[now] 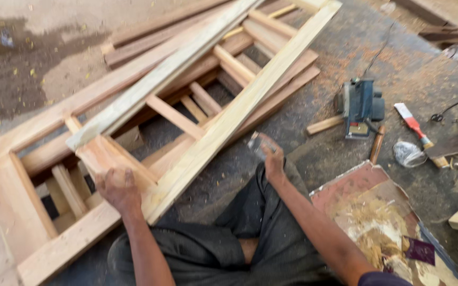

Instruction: The person sits on the ground and uses a sanding block to smooth the edges and surfaces of a wooden window frame. They repeatedly rub the sanding block along the frame's joints and rails, occasionally repositioning the frame to access different areas.

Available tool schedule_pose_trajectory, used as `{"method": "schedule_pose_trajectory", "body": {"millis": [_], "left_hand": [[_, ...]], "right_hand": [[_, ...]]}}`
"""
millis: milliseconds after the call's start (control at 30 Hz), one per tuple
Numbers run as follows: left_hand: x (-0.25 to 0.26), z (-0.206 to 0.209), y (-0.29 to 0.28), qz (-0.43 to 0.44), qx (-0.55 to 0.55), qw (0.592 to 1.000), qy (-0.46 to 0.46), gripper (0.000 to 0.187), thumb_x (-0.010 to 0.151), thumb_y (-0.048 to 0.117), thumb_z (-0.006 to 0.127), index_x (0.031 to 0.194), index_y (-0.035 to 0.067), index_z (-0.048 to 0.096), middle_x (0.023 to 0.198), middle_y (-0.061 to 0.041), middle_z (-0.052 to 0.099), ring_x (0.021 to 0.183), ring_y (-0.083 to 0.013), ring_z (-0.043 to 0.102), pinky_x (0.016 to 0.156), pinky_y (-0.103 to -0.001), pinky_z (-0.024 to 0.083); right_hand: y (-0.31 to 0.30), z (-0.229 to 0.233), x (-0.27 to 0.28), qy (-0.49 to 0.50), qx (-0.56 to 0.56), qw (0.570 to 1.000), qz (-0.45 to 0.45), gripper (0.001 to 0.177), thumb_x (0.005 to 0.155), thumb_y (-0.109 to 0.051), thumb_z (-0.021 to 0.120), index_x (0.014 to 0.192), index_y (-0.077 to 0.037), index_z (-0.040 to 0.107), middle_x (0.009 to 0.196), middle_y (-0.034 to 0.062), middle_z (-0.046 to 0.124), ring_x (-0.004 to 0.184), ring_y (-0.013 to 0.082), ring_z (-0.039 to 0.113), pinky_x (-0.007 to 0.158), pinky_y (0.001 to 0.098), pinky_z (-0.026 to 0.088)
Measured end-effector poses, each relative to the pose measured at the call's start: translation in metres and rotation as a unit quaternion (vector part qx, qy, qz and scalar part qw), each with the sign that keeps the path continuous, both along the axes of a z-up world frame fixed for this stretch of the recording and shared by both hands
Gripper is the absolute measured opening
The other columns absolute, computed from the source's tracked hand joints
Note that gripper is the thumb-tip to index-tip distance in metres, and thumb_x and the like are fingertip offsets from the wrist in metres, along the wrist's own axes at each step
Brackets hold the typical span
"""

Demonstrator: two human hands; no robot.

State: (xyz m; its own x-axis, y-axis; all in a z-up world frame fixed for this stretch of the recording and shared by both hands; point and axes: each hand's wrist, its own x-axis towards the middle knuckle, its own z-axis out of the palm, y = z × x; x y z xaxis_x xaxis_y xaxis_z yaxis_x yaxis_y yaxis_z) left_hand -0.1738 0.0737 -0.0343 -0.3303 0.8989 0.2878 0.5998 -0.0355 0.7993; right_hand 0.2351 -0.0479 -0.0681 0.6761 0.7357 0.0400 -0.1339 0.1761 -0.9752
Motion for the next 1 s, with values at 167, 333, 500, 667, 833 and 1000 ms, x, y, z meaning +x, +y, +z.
{"method": "schedule_pose_trajectory", "body": {"millis": [167,333,500,667,833,1000], "left_hand": [[0.006,0.006,0.002,-0.008,-0.001,1.0,-0.006,0.039,0.096,0.015,0.078,0.129,-0.002,0.064,0.16,-0.026,0.031,0.148,-0.0432,0.033,0.121,-0.048,0.034],[0.002,0.008,0.0,-0.014,0.003,1.0,-0.004,0.039,0.097,0.015,0.078,0.13,-0.002,0.064,0.159,-0.025,0.032,0.147,-0.0413,0.036,0.122,-0.047,0.035],[0.003,0.001,0.002,-0.013,0.008,1.0,-0.005,0.038,0.097,0.014,0.079,0.129,-0.001,0.065,0.159,-0.024,0.033,0.147,-0.041,0.037,0.121,-0.047,0.035],[0.002,0.007,-0.002,-0.009,-0.002,1.0,0.014,0.036,0.096,0.015,0.079,0.127,0.0,0.067,0.159,-0.024,0.032,0.148,-0.0432,0.033,0.121,-0.049,0.034],[0.008,0.017,0.0,0.009,-0.075,0.997,0.005,0.038,0.096,0.022,0.075,0.128,0.005,0.065,0.163,-0.023,0.027,0.149,-0.042,0.031,0.117,-0.05,0.038],[0.006,0.007,0.005,0.019,-0.113,0.993,-0.034,0.037,0.093,0.028,0.074,0.125,0.011,0.066,0.164,-0.021,0.021,0.147,-0.0432,0.026,0.118,-0.051,0.032]], "right_hand": [[-0.021,-0.008,0.03,0.108,0.125,0.986,0.023,0.036,0.093,-0.001,0.059,0.127,0.004,0.068,0.116,0.0122,0.072,0.101,0.0179,0.07,0.094,0.0275,0.056],[-0.061,-0.011,0.056,0.063,0.077,0.995,-0.001,0.023,0.093,0.005,0.071,0.115,0.007,0.071,0.107,0.0088,0.071,0.093,0.0144,0.064,0.085,0.0255,0.053],[-0.097,0.003,0.055,-0.223,-0.127,0.966,-0.025,0.019,0.088,0.0,0.076,0.107,0.0,0.073,0.098,0.0087,0.071,0.086,0.0187,0.064,0.079,0.0294,0.052],[-0.122,0.025,0.035,-0.478,-0.155,0.865,0.01,0.015,0.086,0.001,0.067,0.099,-0.005,0.071,0.095,0.0113,0.068,0.087,0.0309,0.07,0.077,0.0402,0.055],[-0.107,0.038,0.032,-0.516,-0.165,0.84,0.029,0.016,0.084,0.006,0.061,0.096,-0.001,0.068,0.095,0.0144,0.066,0.095,0.0359,0.065,0.083,0.0452,0.051],[-0.084,0.031,0.033,-0.585,-0.158,0.795,0.033,0.023,0.078,0.01,0.058,0.094,-0.003,0.067,0.096,0.0157,0.064,0.1,0.0386,0.06,0.088,0.0475,0.049]]}}
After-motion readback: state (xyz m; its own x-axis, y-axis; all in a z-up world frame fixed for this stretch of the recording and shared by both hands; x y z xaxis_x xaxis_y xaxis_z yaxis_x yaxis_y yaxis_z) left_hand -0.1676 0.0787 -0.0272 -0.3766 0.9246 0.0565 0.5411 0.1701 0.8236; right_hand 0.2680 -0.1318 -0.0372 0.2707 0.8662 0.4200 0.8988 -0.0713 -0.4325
